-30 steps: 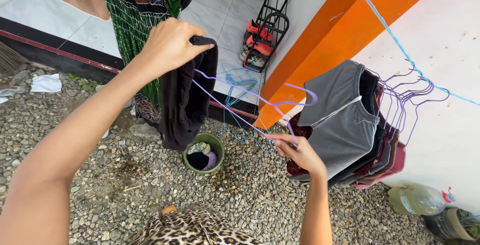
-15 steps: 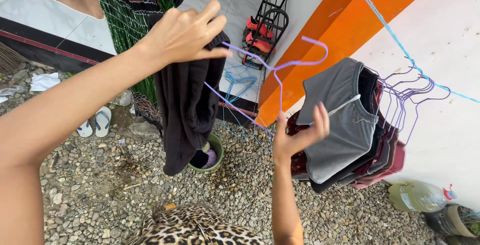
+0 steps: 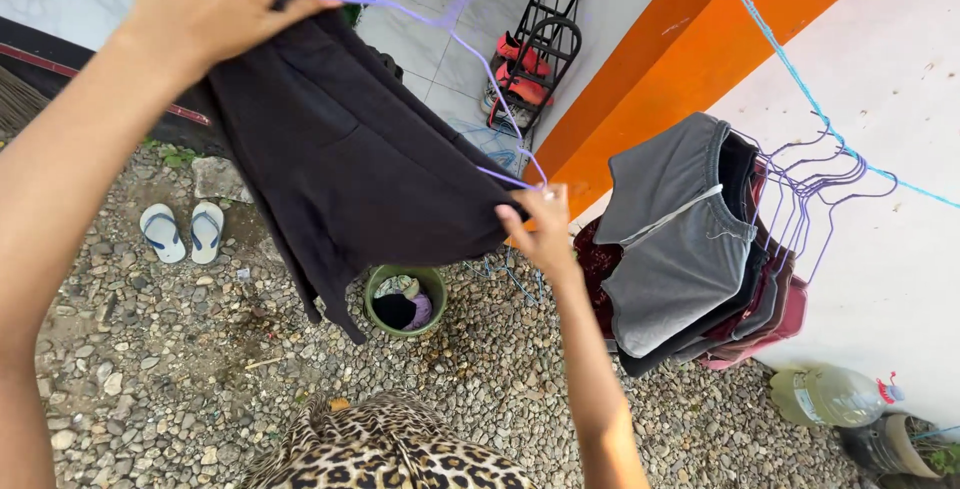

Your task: The recorder takes washed items of clothing, places them onto plastic hangers, and hangs the hangers on a blue outdoor clothesline, using clothespins to secure some items.

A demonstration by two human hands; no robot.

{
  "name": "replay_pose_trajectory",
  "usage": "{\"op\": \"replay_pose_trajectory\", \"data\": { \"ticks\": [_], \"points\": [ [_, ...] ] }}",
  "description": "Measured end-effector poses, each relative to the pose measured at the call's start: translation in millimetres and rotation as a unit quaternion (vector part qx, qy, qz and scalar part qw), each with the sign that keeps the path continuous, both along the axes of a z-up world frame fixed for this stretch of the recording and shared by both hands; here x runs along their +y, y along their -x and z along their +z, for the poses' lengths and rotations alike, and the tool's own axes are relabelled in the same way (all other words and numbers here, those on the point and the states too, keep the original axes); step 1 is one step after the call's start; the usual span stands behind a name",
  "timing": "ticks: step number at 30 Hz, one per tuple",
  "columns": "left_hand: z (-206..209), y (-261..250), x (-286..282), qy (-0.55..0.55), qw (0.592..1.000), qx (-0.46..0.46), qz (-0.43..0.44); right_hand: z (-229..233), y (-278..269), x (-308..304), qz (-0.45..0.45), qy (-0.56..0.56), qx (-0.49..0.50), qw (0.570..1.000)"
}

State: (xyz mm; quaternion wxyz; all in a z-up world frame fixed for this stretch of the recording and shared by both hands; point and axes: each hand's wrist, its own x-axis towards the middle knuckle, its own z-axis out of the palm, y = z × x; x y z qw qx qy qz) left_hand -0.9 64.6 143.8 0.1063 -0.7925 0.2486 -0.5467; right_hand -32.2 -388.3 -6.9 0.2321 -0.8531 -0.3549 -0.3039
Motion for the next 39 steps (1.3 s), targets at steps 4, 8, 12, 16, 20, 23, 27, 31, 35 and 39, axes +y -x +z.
{"op": "replay_pose_trajectory", "data": {
  "ticks": [4,8,12,16,20,23,27,31,35,39],
  "points": [
    [-39.1,-0.7,36.2,0.005,0.998,0.061,0.009,55.7,-1.2,-19.1,0.026,0.051,0.005,0.998],
    [-63.2,0.8,28.2,0.072,0.994,0.081,0.009,96.1,-8.9,-7.8,0.064,0.049,-0.007,0.997],
    [-36.8,15.9,-12.7,0.223,0.966,0.127,0.008,158.4,27.3,72.3,0.067,-0.036,-0.078,0.994],
    [-0.3,44.1,-23.1,0.243,0.968,0.069,0.014,146.4,22.2,93.8,0.024,-0.085,-0.141,0.986],
    [19.0,69.0,-0.8,0.268,0.915,0.283,-0.101,120.6,-15.7,70.5,-0.052,-0.136,-0.114,0.983],
    [23.0,81.6,35.1,0.343,0.802,0.436,-0.222,130.6,-32.7,51.4,-0.042,-0.159,-0.147,0.975],
    [36.5,94.4,7.5,0.212,0.842,0.368,-0.333,154.9,-45.6,50.0,-0.002,-0.183,-0.194,0.964],
    [-14.8,86.8,-21.3,0.258,0.728,0.575,-0.269,177.0,-40.7,48.3,0.002,-0.161,-0.198,0.967],
    [-9.8,116.1,-59.2,0.318,0.638,0.643,-0.281,171.4,-39.5,24.8,-0.014,-0.115,-0.164,0.98],
    [-5.2,107.7,-80.9,0.236,0.817,0.49,-0.191,149.6,-34.6,-10.4,-0.034,-0.09,-0.12,0.988]
  ]
}}
